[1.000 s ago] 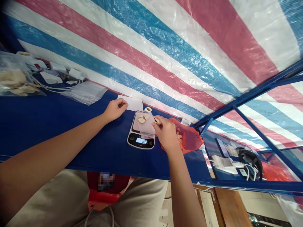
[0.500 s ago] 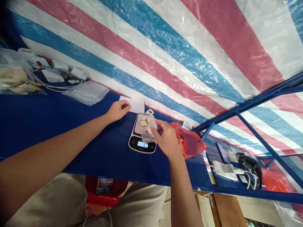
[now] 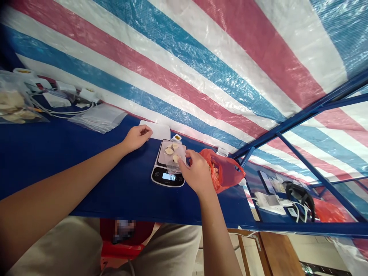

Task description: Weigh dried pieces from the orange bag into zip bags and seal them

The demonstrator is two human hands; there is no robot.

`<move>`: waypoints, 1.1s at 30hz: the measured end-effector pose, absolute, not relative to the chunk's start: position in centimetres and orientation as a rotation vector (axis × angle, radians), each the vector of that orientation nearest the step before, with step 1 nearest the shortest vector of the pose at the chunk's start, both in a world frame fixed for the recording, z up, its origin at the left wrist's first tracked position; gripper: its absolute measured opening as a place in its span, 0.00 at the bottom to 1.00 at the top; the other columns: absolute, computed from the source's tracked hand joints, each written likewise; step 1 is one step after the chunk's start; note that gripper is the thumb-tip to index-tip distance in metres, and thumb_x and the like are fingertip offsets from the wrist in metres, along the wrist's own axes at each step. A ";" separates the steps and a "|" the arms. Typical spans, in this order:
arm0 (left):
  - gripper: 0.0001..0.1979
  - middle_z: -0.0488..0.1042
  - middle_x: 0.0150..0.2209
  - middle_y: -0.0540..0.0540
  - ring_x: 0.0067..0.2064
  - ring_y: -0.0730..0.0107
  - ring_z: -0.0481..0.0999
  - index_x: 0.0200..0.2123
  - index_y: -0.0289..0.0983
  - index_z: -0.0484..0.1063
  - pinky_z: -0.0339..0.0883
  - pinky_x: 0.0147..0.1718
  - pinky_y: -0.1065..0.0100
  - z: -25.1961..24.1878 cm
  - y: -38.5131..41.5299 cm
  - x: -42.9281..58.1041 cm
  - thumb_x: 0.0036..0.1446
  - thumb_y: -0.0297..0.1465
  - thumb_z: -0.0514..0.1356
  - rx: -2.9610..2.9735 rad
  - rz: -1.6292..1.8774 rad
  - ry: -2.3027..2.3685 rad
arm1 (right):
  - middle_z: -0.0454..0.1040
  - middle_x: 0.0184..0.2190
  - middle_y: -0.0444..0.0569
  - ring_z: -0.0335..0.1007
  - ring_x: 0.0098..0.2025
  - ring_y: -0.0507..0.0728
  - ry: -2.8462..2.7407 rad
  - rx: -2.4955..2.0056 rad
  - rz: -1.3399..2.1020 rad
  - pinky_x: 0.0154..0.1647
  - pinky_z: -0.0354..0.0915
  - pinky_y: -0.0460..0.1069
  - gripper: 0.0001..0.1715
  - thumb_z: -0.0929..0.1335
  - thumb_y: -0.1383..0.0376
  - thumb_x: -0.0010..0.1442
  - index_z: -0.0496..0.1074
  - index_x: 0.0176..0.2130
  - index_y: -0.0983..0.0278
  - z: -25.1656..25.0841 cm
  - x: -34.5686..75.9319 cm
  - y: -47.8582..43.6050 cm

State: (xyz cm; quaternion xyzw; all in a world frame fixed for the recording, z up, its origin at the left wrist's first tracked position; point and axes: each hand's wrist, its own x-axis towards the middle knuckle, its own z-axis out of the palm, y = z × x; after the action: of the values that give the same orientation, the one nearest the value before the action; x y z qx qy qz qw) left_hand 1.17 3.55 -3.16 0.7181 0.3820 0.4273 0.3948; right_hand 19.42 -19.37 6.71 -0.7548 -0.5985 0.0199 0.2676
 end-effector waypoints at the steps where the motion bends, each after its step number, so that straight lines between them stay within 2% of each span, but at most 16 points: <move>1: 0.10 0.76 0.26 0.48 0.32 0.64 0.76 0.30 0.39 0.73 0.68 0.34 0.65 -3.2 3.6 1.2 0.53 0.40 0.60 1.821 1.081 0.973 | 0.81 0.47 0.53 0.78 0.45 0.62 -1.617 -2.047 0.035 0.47 0.70 0.56 0.20 0.71 0.53 0.63 0.75 0.50 0.61 6.7 19.3 -19.3; 4: 0.11 0.76 0.26 0.48 0.32 0.64 0.76 0.31 0.39 0.73 0.68 0.34 0.65 -3.2 3.6 1.1 0.53 0.41 0.60 1.817 1.073 0.974 | 0.81 0.45 0.52 0.77 0.41 0.61 -1.635 -2.074 -0.031 0.42 0.69 0.54 0.22 0.71 0.51 0.62 0.75 0.50 0.60 6.5 19.0 -18.9; 7: 0.11 0.76 0.26 0.48 0.31 0.65 0.76 0.30 0.39 0.73 0.67 0.34 0.65 -3.3 3.6 1.1 0.53 0.41 0.60 1.821 1.067 0.977 | 0.81 0.42 0.51 0.77 0.41 0.62 -1.670 -2.140 -0.134 0.39 0.66 0.52 0.21 0.70 0.50 0.62 0.75 0.48 0.60 6.3 18.7 -18.4; 12: 0.12 0.76 0.26 0.49 0.28 0.66 0.75 0.32 0.39 0.74 0.67 0.34 0.65 -3.5 3.8 1.0 0.54 0.42 0.61 1.811 1.051 0.974 | 0.80 0.36 0.57 0.76 0.42 0.68 -1.795 -2.372 -0.326 0.39 0.64 0.54 0.24 0.69 0.49 0.63 0.73 0.46 0.66 5.5 17.5 -17.0; 17: 0.14 0.76 0.26 0.50 0.28 0.67 0.75 0.31 0.39 0.74 0.67 0.33 0.66 -3.0 3.7 0.9 0.54 0.44 0.60 1.811 1.020 0.988 | 0.79 0.34 0.53 0.76 0.38 0.62 -1.788 -2.413 -0.216 0.38 0.62 0.52 0.09 0.65 0.62 0.66 0.72 0.43 0.64 5.9 17.0 -16.8; 19: 0.14 0.75 0.26 0.50 0.28 0.67 0.75 0.32 0.40 0.74 0.67 0.33 0.67 -2.7 3.7 0.9 0.54 0.45 0.60 1.831 0.988 1.008 | 0.79 0.36 0.52 0.76 0.39 0.62 -1.747 -2.381 -0.202 0.39 0.64 0.53 0.10 0.64 0.63 0.67 0.72 0.44 0.64 5.9 17.4 -16.9; 23: 0.15 0.75 0.25 0.51 0.29 0.66 0.75 0.32 0.41 0.75 0.67 0.34 0.67 -2.4 3.6 1.0 0.53 0.46 0.61 1.834 0.950 1.075 | 0.77 0.44 0.57 0.75 0.46 0.67 -1.767 -2.347 -0.189 0.44 0.67 0.56 0.19 0.68 0.56 0.65 0.73 0.51 0.64 4.8 18.2 -16.4; 27: 0.16 0.75 0.25 0.52 0.30 0.66 0.75 0.32 0.42 0.75 0.68 0.35 0.67 -1.9 3.5 1.1 0.51 0.48 0.62 1.792 0.944 1.125 | 0.78 0.40 0.54 0.76 0.43 0.66 -1.794 -2.279 -0.104 0.45 0.69 0.59 0.15 0.66 0.61 0.67 0.75 0.50 0.62 4.0 18.0 -16.1; 29: 0.16 0.74 0.24 0.53 0.30 0.66 0.75 0.32 0.42 0.75 0.67 0.34 0.67 -1.6 3.4 1.2 0.51 0.48 0.62 1.785 0.923 1.144 | 0.79 0.39 0.53 0.76 0.41 0.65 -1.768 -2.121 -0.141 0.44 0.70 0.59 0.16 0.65 0.62 0.68 0.75 0.52 0.61 4.6 18.1 -17.3; 33: 0.16 0.74 0.24 0.54 0.30 0.67 0.75 0.32 0.43 0.75 0.67 0.35 0.68 -0.8 3.0 1.4 0.49 0.48 0.62 1.768 0.881 1.201 | 0.80 0.48 0.56 0.77 0.49 0.64 -1.362 -1.786 -0.333 0.50 0.72 0.58 0.18 0.66 0.58 0.69 0.73 0.55 0.59 6.9 22.2 -22.8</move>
State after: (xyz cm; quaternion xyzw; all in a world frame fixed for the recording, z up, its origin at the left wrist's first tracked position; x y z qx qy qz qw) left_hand 1.43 3.04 -0.84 0.6998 0.4756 0.3489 0.4029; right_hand 22.21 -22.84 6.88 -0.7130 -0.5440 -0.1331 0.4218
